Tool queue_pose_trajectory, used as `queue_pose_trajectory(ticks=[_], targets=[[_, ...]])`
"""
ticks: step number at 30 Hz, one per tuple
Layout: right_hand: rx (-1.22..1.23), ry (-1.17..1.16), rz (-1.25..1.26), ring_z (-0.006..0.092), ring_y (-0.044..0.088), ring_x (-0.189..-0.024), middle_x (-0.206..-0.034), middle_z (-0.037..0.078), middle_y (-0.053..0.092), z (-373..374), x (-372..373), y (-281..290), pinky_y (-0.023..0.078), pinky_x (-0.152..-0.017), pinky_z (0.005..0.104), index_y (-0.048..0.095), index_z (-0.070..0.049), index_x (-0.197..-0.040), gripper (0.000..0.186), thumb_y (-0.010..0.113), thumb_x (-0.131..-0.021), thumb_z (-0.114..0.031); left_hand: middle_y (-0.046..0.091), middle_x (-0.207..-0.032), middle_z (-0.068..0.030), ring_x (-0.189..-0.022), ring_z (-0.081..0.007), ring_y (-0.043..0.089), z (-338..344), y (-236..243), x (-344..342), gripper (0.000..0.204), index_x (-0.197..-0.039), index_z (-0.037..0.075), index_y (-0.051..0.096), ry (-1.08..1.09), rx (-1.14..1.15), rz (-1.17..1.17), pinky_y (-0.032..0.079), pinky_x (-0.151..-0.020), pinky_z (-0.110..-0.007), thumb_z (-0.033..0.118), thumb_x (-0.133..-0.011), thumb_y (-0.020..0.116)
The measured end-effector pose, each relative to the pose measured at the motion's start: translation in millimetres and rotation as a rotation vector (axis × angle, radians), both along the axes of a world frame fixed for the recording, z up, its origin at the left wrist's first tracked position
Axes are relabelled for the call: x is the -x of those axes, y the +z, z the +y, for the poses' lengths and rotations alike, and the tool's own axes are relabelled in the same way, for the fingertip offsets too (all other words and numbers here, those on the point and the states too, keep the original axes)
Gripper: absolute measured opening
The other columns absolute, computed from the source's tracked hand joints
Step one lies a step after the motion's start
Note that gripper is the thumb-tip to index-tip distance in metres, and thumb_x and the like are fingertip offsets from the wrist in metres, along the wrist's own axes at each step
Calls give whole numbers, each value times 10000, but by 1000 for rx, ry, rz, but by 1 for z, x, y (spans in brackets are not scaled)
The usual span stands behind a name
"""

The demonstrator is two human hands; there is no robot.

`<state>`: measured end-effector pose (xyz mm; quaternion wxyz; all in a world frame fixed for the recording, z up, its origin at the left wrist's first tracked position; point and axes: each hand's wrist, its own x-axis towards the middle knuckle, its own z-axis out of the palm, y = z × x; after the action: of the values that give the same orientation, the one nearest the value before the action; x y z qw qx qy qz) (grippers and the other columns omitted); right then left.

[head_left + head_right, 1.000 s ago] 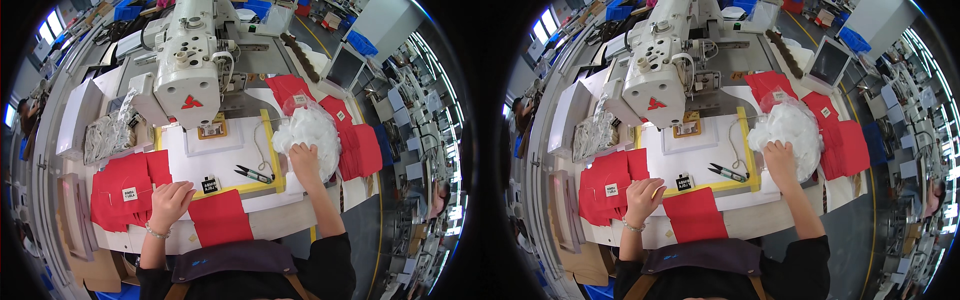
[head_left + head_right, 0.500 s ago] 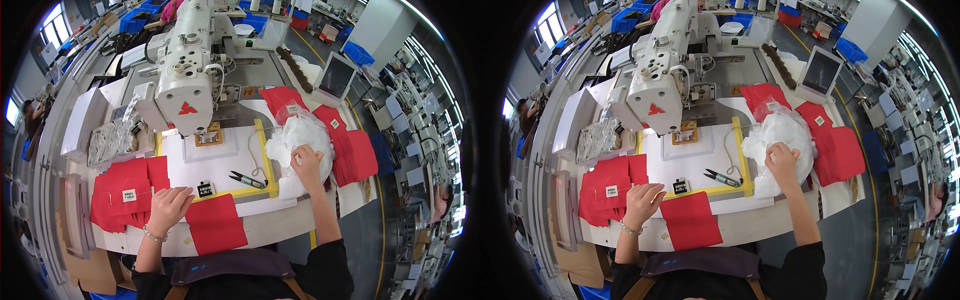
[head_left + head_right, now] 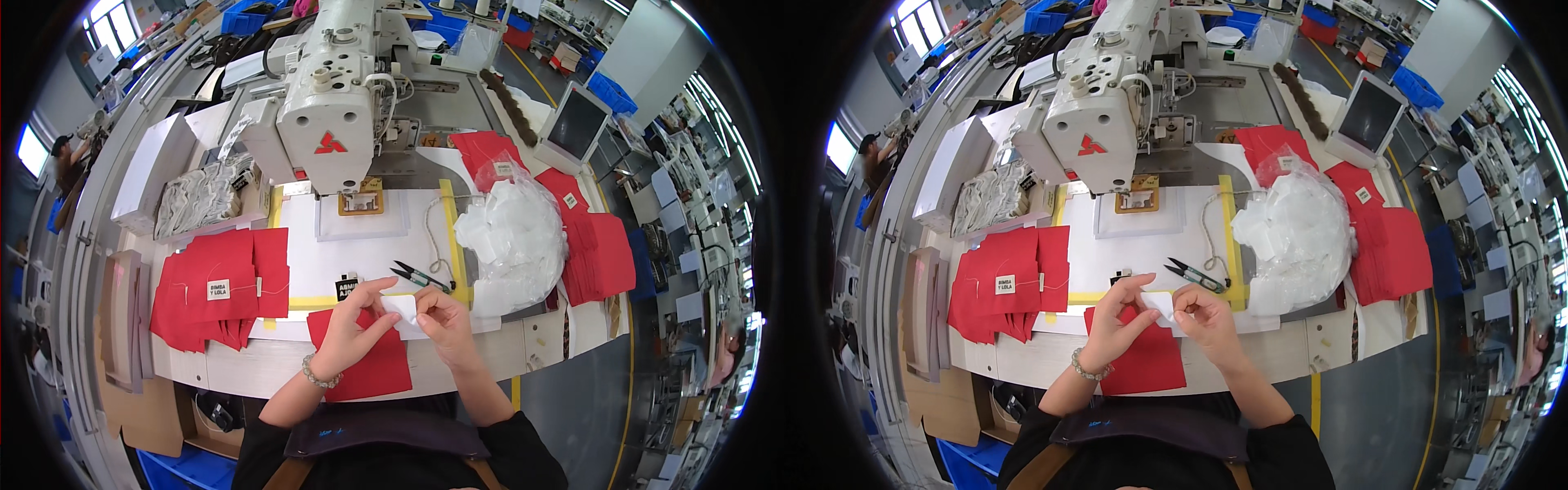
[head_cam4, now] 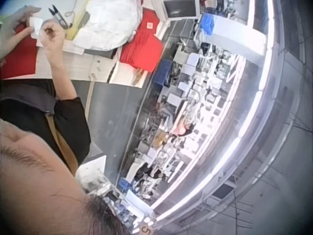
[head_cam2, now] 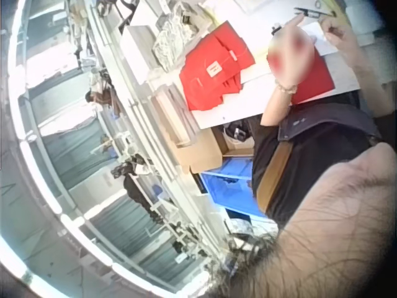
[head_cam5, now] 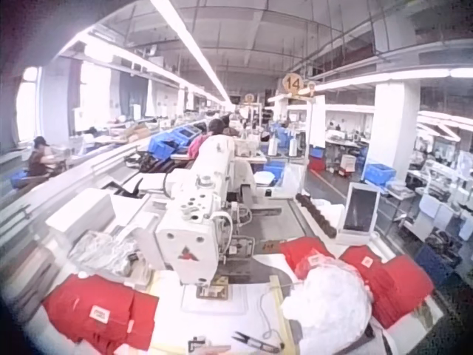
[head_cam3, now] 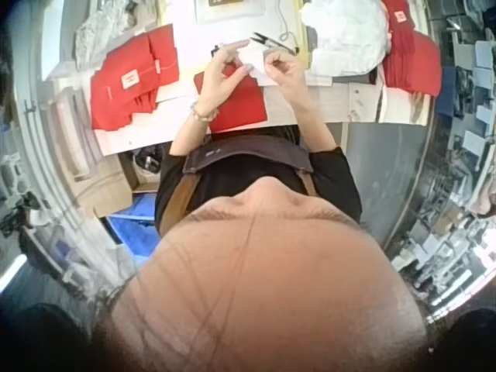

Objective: The person sews small white labels onto red fabric pieces using an industrial sewing machine. They repeatedly pick up a red fabric piece, place a label on it, align it under the needle, and sew it in place. After sewing, they cut the thread and move the finished piece aside before starting the next one.

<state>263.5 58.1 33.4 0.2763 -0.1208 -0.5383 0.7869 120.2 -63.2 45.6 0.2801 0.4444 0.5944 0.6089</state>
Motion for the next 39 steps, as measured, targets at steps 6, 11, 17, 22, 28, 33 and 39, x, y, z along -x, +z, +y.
queue_pose_trajectory(ticks=[6,11,17,22,28,33,39], targets=[[348,164,41,99,553,-854,-973,36,606,-10,4,-21,456,-759,254,618,-2,-946,82,625,-913,-77,594,-784,-11,-683,-61,580,-15,-13,-5,369,-1197,-3,613,122,-50,-123,473,-612,-192,-50,-841,699],[308,167,75,102,601,-859,-978,60,640,-15,8,-24,502,-705,249,627,7,-980,113,662,-916,-80,618,-788,-20,-678,-58,607,-22,-20,-3,374,-1201,-6,610,156,-31,-162,485,-610,-184,-43,-842,706],[282,72,-79,108,619,-703,-855,70,647,-18,8,-25,512,-640,243,618,-2,-924,77,682,-899,-37,624,-759,5,-662,-42,604,-16,-26,2,404,-1236,4,608,89,-72,-325,468,-595,-168,-14,-848,718],[396,83,-62,117,611,-633,-798,73,654,-16,9,-32,505,-595,250,616,-9,-870,67,668,-907,-30,687,-818,-38,-682,-68,636,-18,-31,7,315,-1182,-15,654,2,-63,-573,512,-608,-183,-2,-870,692],[477,117,-41,128,616,-632,-813,83,663,-16,10,-34,505,-573,253,632,-7,-879,53,651,-920,-34,695,-780,-75,-670,-116,657,-16,-30,7,184,-1044,-43,699,18,-19,-640,531,-589,-218,9,-870,672],[586,222,-9,133,607,-618,-813,85,665,-18,8,-44,507,-563,255,645,0,-893,31,646,-915,-21,701,-822,-80,-721,-115,654,-19,-47,9,240,-1079,-35,693,-86,-160,-604,529,-638,-238,18,-845,714],[395,314,-101,119,625,-652,-820,70,669,-14,5,-36,508,-589,245,660,9,-950,76,682,-878,4,704,-891,-24,-708,-36,579,-19,-22,8,429,-1248,25,627,-36,-82,-355,481,-647,-202,-11,-831,723]])
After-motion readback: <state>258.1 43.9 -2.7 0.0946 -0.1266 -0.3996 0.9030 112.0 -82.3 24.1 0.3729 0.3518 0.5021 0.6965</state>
